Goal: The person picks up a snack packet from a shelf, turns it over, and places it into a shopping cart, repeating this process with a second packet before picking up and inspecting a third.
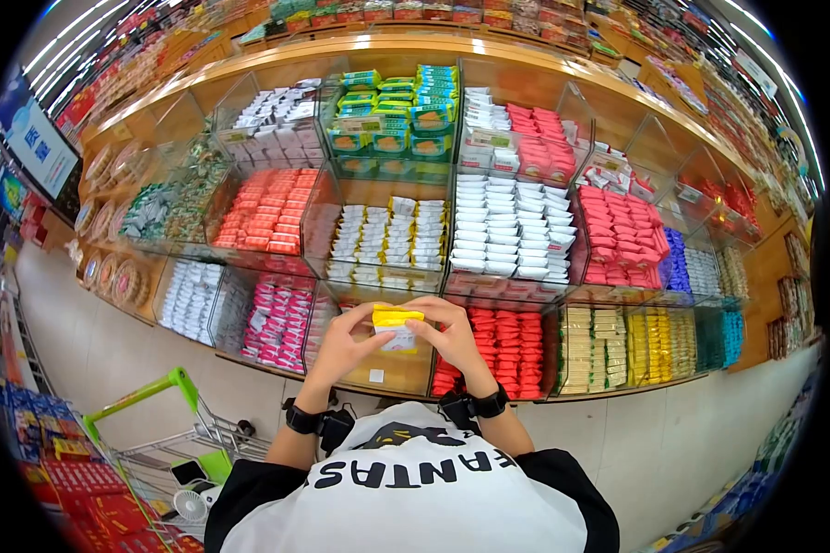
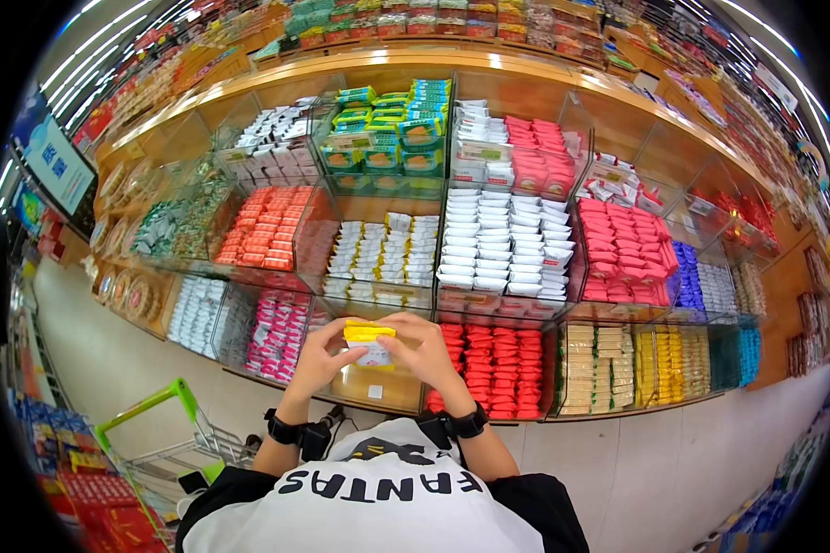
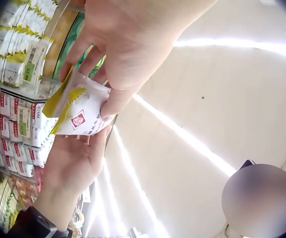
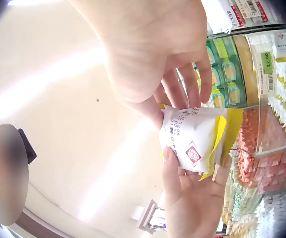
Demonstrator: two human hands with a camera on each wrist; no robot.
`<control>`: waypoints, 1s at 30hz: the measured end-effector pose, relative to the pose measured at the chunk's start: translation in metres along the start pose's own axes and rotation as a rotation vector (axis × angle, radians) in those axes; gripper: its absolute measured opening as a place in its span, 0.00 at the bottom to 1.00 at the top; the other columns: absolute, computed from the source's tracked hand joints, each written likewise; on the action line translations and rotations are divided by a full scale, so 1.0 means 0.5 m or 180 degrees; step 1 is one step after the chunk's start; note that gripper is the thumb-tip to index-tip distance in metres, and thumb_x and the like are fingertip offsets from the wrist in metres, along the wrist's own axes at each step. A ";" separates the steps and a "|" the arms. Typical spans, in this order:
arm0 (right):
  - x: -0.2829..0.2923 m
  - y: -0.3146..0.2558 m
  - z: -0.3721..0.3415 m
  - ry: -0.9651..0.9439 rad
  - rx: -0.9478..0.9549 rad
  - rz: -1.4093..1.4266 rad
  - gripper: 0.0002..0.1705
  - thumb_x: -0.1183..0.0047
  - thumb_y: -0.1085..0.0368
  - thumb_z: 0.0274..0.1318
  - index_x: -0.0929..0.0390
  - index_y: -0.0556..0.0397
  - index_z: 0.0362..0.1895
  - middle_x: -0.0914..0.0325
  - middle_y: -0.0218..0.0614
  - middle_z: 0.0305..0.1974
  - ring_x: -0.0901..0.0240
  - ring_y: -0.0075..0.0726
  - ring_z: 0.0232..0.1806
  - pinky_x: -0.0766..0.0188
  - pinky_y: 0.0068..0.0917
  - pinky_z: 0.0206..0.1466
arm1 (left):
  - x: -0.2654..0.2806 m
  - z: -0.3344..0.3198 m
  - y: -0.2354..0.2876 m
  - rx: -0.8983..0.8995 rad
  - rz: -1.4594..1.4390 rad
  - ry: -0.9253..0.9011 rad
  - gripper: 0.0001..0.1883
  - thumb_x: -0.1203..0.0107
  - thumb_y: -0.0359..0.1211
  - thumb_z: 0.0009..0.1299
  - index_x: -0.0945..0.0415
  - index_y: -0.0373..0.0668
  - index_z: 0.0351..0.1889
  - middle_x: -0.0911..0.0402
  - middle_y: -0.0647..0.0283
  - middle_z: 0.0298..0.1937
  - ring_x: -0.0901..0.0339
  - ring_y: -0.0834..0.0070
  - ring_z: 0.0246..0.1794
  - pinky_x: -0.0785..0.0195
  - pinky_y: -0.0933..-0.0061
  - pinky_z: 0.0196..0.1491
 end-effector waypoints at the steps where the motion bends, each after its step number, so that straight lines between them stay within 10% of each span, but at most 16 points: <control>1: -0.002 0.001 -0.001 -0.0040 0.0000 0.0047 0.12 0.48 0.68 0.44 0.24 0.58 0.36 0.26 0.40 0.36 0.30 0.35 0.38 0.36 0.25 0.44 | -0.003 -0.004 0.009 -0.0041 0.0033 0.0027 0.20 0.43 0.28 0.54 0.32 0.35 0.45 0.25 0.60 0.39 0.27 0.77 0.40 0.34 0.79 0.42; 16: -0.128 0.044 -0.042 -0.1370 -0.0633 0.1498 0.11 0.48 0.69 0.46 0.25 0.61 0.36 0.27 0.37 0.38 0.32 0.27 0.40 0.35 0.22 0.44 | -0.002 -0.187 -0.006 0.0444 0.0369 0.1103 0.17 0.50 0.27 0.60 0.34 0.37 0.48 0.30 0.64 0.44 0.33 0.80 0.45 0.39 0.79 0.47; 30: -0.193 0.048 -0.072 -0.1818 -0.1012 0.1403 0.12 0.45 0.69 0.44 0.26 0.62 0.35 0.26 0.32 0.31 0.30 0.21 0.31 0.33 0.16 0.34 | 0.015 -0.263 0.005 0.0354 0.0468 0.1655 0.15 0.49 0.32 0.61 0.32 0.37 0.44 0.25 0.62 0.32 0.28 0.81 0.28 0.34 0.82 0.27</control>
Point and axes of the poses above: each hand's wrist, its own z-axis towards the middle knuckle, its own x-axis out of the back of the hand, y = z × x, the point moved 6 cm from there along z, towards the middle knuckle
